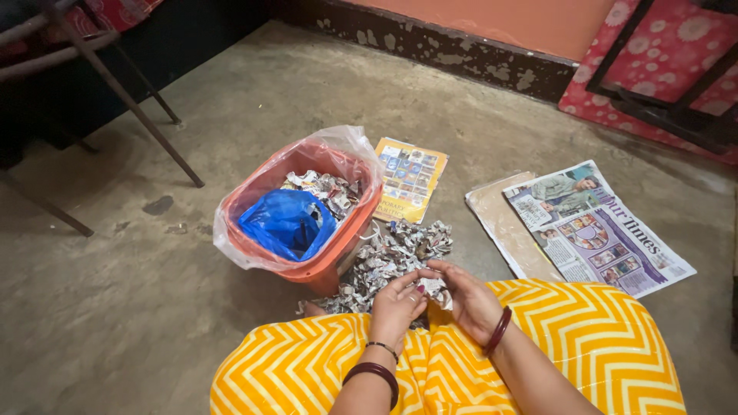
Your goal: The person sits on the floor and repeatedly rolls small pieces of newspaper into tight cylindrical shapes by hand. The rolled pieces are placed into a nearby orange bucket lined with a blue plastic bag.
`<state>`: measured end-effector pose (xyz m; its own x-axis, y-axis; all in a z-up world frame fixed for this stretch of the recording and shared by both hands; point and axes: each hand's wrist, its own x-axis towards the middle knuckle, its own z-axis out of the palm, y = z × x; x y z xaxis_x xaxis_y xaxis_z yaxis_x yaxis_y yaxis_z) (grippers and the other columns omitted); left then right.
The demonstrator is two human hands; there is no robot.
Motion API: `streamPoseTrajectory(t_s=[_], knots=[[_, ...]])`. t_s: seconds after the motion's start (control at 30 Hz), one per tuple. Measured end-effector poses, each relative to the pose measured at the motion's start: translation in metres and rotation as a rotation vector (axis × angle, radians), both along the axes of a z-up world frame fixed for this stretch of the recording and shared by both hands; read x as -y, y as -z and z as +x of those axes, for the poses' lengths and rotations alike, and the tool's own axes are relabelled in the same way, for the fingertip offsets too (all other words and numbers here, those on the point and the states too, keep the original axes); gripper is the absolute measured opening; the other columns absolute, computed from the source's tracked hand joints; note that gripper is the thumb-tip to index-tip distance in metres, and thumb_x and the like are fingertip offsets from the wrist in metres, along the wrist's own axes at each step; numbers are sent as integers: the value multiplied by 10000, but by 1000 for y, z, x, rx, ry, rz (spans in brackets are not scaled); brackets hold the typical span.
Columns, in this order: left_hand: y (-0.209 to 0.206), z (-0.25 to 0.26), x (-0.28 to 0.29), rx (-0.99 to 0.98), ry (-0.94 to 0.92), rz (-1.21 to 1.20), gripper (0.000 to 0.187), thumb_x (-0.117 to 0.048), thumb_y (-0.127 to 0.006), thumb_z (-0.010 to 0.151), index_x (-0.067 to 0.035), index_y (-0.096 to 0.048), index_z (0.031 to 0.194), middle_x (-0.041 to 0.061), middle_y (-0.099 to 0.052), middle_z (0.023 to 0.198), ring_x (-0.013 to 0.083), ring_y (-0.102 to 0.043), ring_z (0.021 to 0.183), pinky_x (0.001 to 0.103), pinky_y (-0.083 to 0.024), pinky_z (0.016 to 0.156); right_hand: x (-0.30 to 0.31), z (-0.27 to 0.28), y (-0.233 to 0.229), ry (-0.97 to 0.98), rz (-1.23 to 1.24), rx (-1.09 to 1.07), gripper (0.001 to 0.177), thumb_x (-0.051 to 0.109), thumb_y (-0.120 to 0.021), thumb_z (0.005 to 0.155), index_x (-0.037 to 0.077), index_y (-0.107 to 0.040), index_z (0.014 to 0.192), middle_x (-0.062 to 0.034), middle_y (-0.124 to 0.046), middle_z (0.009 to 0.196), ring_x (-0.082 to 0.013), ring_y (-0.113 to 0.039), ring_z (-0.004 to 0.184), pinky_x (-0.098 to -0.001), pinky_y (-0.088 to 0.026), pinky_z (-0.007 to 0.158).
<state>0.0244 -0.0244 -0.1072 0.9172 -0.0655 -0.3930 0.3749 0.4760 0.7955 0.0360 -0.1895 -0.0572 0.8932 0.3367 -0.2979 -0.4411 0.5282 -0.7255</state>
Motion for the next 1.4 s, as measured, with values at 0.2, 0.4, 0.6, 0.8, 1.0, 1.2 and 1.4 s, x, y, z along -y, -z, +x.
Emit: streamPoseTrajectory(t_s=[0.2, 0.4, 0.6, 0.8, 1.0, 1.2, 1.4], knots=[[-19, -7, -3, -48, 8, 24, 335, -81, -638, 963, -64, -661, 1297, 62, -734, 1083, 108, -694, 867, 228, -545, 742, -1, -5, 7, -4, -118, 45, 431, 19, -655, 908, 44, -586, 1333, -87, -689, 1183, -191, -686, 1068, -337, -573, 933], [-52, -11, -5, -38, -56, -33, 355, -251, -542, 1007, -49, -651, 1278, 91, -751, 1165, 183, -740, 910, 301, -582, 790, -5, 7, 13, 110, -51, -8, 376, -14, -644, 924, -15, -626, 1299, -144, -699, 1167, -200, -694, 1050, -298, -571, 914], [-84, -11, -24, 107, -235, -157, 576, -462, -405, 1003, -69, -591, 1382, 153, -700, 1315, 247, -719, 1031, 344, -564, 875, -32, 49, -49, 118, 88, 39, 358, -9, -570, 941, -42, -566, 1298, -176, -656, 1245, -234, -683, 1159, -293, -547, 1004], [-102, -5, -33, 180, -437, -229, 577, -461, -379, 1003, -111, -507, 1444, 161, -602, 1426, 276, -691, 1096, 375, -541, 901, -111, 112, -114, 65, 86, 282, 420, 111, -579, 991, -33, -523, 1381, -145, -584, 1299, -266, -613, 1225, -362, -515, 1060], [-105, -1, -39, 176, -467, -208, 622, -485, -337, 1007, -83, -535, 1438, 106, -603, 1456, 244, -671, 1171, 378, -512, 960, -149, 140, -143, -104, -8, 238, 716, 576, -396, 1010, 6, -565, 1410, -103, -625, 1392, -249, -536, 1268, -373, -405, 1061], [-89, 8, -35, 174, -501, -144, 611, -471, -359, 1007, -61, -576, 1403, 111, -629, 1422, 237, -679, 1195, 379, -519, 985, -73, 134, -68, 215, -137, 443, 469, 374, -502, 1015, 26, -589, 1317, -126, -683, 1224, -213, -681, 1085, -362, -556, 942], [-61, 8, -17, -36, -114, 141, 487, -395, -601, 956, -96, -629, 1340, 116, -697, 1346, 239, -648, 1206, 378, -471, 1005, 42, 108, 98, -72, -1081, 563, 356, 214, -700, 912, 32, -695, 1218, -112, -786, 1114, -230, -736, 1015, -361, -573, 914]])
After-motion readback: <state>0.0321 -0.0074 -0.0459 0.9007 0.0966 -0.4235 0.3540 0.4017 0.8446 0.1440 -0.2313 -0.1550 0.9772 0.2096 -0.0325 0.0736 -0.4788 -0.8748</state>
